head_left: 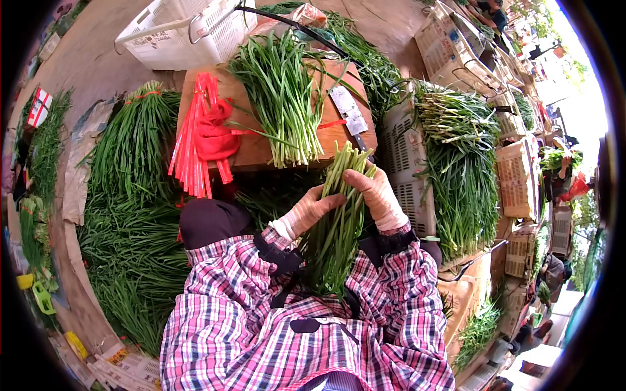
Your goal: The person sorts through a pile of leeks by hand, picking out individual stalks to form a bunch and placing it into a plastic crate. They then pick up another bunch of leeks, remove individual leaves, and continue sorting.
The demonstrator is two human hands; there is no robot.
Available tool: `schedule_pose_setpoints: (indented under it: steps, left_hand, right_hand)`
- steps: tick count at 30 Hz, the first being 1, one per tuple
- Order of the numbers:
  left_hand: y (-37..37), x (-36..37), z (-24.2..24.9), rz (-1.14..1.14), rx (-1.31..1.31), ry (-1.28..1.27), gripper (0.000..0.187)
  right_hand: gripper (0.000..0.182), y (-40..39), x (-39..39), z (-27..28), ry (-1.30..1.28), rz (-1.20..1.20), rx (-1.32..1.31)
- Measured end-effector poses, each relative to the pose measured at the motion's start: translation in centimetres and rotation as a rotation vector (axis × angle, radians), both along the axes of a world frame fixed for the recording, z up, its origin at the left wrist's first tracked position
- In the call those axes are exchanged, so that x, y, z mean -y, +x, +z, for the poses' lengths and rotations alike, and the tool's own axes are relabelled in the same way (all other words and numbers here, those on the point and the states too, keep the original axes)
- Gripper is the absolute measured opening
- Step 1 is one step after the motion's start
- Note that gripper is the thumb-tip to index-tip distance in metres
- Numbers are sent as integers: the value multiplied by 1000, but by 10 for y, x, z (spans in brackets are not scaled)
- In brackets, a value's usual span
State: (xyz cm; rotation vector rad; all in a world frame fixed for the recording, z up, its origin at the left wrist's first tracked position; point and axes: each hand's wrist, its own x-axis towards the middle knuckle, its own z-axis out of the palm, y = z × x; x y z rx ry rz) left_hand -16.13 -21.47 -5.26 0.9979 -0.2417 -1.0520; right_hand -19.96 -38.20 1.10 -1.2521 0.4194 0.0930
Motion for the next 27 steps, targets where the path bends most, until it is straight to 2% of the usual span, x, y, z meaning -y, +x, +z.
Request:
schedule_pose_setpoints:
  steps: [4, 7, 10, 13, 18, 21, 25, 27]
  left_hand:
    - [-2, -1, 2, -129, -139, -106, 41]
    - [-2, -1, 1, -102, -65, -74, 42]
    - [-13, 7, 5, 110, -68, -66, 45]
    - [-21, 18, -14, 305, 209, 114, 48]
    - [-15, 18, -16, 446, 606, 291, 31]
    - [-13, 17, -16, 446, 604, 281, 29]
    - [-13, 16, -6, 403, 244, 208, 20]
    - [-13, 16, -13, 422, 270, 208, 19]
  right_hand:
    - [36, 0, 3, -5, 189, 9, 20]
    - [39, -2, -3, -6, 326, -42, 47]
    - [37, -2, -7, -14, 321, -127, 95]
    - [33, -2, -11, -19, 258, -210, 101]
    - [28, 0, -20, -27, 158, -340, 57]
    - [25, -1, -30, -24, 67, -364, 59]
    - [19, -1, -36, -21, 134, -396, 59]
    - [18, -1, -38, -23, 135, -439, 38]
